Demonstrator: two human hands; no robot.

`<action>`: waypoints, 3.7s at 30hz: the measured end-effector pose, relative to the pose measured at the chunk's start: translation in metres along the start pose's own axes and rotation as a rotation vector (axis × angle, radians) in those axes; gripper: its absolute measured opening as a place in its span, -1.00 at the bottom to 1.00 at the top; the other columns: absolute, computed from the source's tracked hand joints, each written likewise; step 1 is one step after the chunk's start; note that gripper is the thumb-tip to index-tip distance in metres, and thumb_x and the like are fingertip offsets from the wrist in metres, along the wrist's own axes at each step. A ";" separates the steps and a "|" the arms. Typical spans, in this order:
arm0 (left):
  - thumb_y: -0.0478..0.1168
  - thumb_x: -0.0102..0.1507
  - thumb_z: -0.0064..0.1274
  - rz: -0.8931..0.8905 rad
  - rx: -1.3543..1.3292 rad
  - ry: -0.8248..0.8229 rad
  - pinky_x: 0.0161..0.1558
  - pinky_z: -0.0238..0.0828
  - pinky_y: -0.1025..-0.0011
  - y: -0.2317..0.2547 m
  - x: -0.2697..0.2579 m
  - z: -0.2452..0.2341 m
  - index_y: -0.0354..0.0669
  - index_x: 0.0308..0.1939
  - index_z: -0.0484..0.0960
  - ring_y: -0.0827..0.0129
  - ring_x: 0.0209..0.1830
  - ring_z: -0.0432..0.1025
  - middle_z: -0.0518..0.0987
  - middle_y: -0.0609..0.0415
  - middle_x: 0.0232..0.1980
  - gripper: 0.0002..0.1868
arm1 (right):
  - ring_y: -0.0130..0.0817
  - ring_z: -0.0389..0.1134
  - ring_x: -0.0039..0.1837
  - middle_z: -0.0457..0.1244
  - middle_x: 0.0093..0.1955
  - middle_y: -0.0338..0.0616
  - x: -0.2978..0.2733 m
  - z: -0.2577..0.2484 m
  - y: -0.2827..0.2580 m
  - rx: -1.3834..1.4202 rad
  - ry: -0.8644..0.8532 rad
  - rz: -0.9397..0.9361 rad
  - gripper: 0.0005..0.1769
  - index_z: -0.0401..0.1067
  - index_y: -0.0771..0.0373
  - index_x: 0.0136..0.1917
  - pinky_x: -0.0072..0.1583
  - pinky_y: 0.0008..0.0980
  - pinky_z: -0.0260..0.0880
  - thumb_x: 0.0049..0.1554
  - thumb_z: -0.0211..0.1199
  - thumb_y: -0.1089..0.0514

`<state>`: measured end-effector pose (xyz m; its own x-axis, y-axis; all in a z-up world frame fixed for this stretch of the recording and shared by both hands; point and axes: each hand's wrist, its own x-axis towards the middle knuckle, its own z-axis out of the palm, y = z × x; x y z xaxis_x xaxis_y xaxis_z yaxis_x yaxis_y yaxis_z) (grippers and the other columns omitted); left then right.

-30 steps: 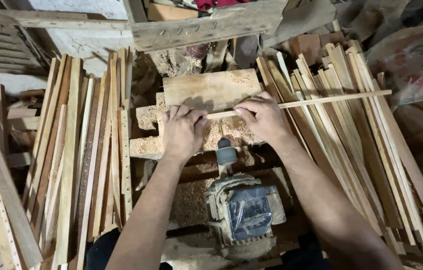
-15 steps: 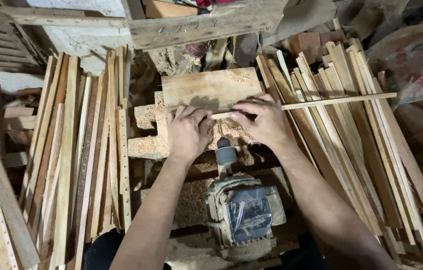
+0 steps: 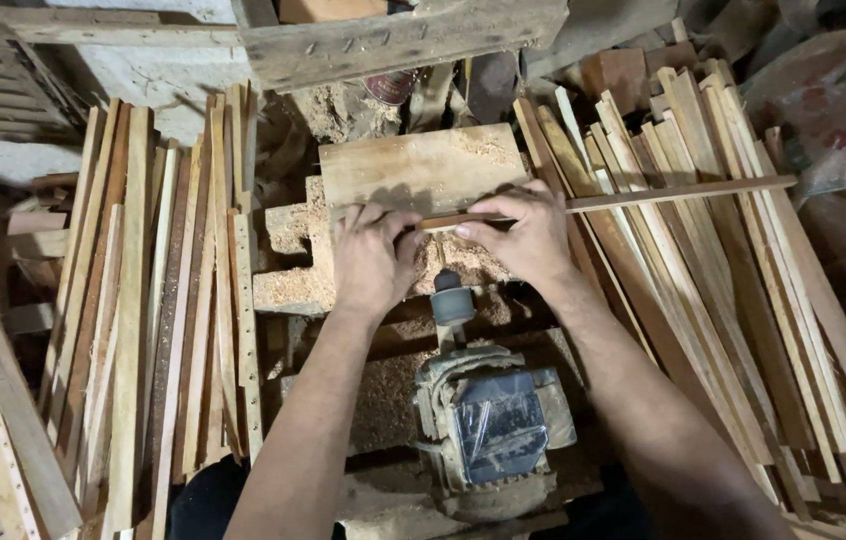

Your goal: Processing thin wooden strips by placing them into a machine jig

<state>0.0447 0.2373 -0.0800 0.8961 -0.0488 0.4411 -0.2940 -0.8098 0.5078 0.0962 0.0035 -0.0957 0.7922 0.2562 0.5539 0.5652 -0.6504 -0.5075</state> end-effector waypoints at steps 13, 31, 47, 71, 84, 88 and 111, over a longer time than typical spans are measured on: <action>-0.10 0.27 0.24 -0.025 0.041 -0.087 0.08 0.23 0.29 0.000 0.000 -0.001 0.16 -0.08 0.77 0.35 0.02 0.38 0.63 0.23 -0.11 -0.85 | -0.20 0.38 -0.02 0.42 -0.27 -0.34 0.008 -0.031 -0.023 0.025 0.038 0.004 -0.71 0.64 -0.13 -0.20 0.09 -0.29 0.22 -0.17 0.68 -0.10; -0.16 0.20 0.28 0.062 0.008 -0.039 0.06 0.25 0.24 -0.004 -0.002 0.000 0.16 -0.16 0.75 0.36 -0.02 0.42 0.65 0.30 -0.11 -0.86 | -0.29 0.33 0.04 0.33 -0.31 -0.31 -0.002 -0.019 -0.011 0.046 0.028 0.143 -0.68 0.65 -0.17 -0.18 0.22 -0.38 0.05 -0.21 0.70 -0.12; -0.08 0.20 0.28 0.057 0.054 0.005 0.05 0.27 0.26 -0.010 -0.003 0.005 0.14 -0.12 0.73 0.28 -0.02 0.42 0.56 0.24 -0.17 -0.82 | -0.24 0.35 0.02 0.35 -0.29 -0.27 0.005 -0.012 -0.009 -0.009 0.024 0.066 -0.63 0.65 -0.16 -0.16 0.16 -0.23 0.08 -0.23 0.69 -0.17; -0.24 0.21 0.26 0.108 -0.056 -0.057 0.11 0.24 0.22 -0.018 -0.008 0.001 0.00 -0.15 0.70 0.27 -0.02 0.43 0.58 0.19 -0.19 -0.86 | -0.30 0.34 -0.05 0.38 -0.33 -0.44 -0.005 -0.007 0.000 0.031 0.066 0.056 -0.70 0.63 -0.19 -0.24 0.10 -0.33 0.08 -0.23 0.69 -0.12; -0.15 0.21 0.28 0.078 -0.012 -0.052 0.21 0.19 0.18 -0.028 -0.010 0.008 0.02 -0.09 0.70 0.24 0.05 0.38 0.50 0.17 -0.12 -0.79 | -0.29 0.37 -0.04 0.39 -0.30 -0.43 0.000 0.001 0.006 -0.045 0.029 0.015 -0.69 0.63 -0.23 -0.21 0.06 -0.34 0.20 -0.21 0.66 -0.19; -0.14 0.21 0.28 0.047 0.020 -0.034 0.19 0.19 0.19 -0.034 -0.011 0.018 0.01 -0.10 0.69 0.24 0.04 0.37 0.49 0.15 -0.14 -0.80 | -0.28 0.36 -0.04 0.39 -0.30 -0.41 0.001 0.003 0.001 -0.040 0.040 0.017 -0.70 0.63 -0.21 -0.21 0.09 -0.28 0.19 -0.19 0.66 -0.20; -0.26 0.26 0.22 0.084 -0.001 -0.099 0.14 0.21 0.20 -0.029 -0.012 0.000 -0.10 -0.12 0.69 0.26 0.01 0.38 0.54 0.11 -0.17 -0.87 | -0.27 0.34 -0.07 0.42 -0.31 -0.38 -0.001 0.003 0.000 0.028 0.026 0.011 -0.76 0.64 -0.20 -0.23 0.04 -0.28 0.20 -0.16 0.67 -0.11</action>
<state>0.0426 0.2609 -0.1002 0.8968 -0.1733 0.4070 -0.3694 -0.7997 0.4733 0.0964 0.0057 -0.0981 0.7923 0.2302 0.5651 0.5631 -0.6325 -0.5318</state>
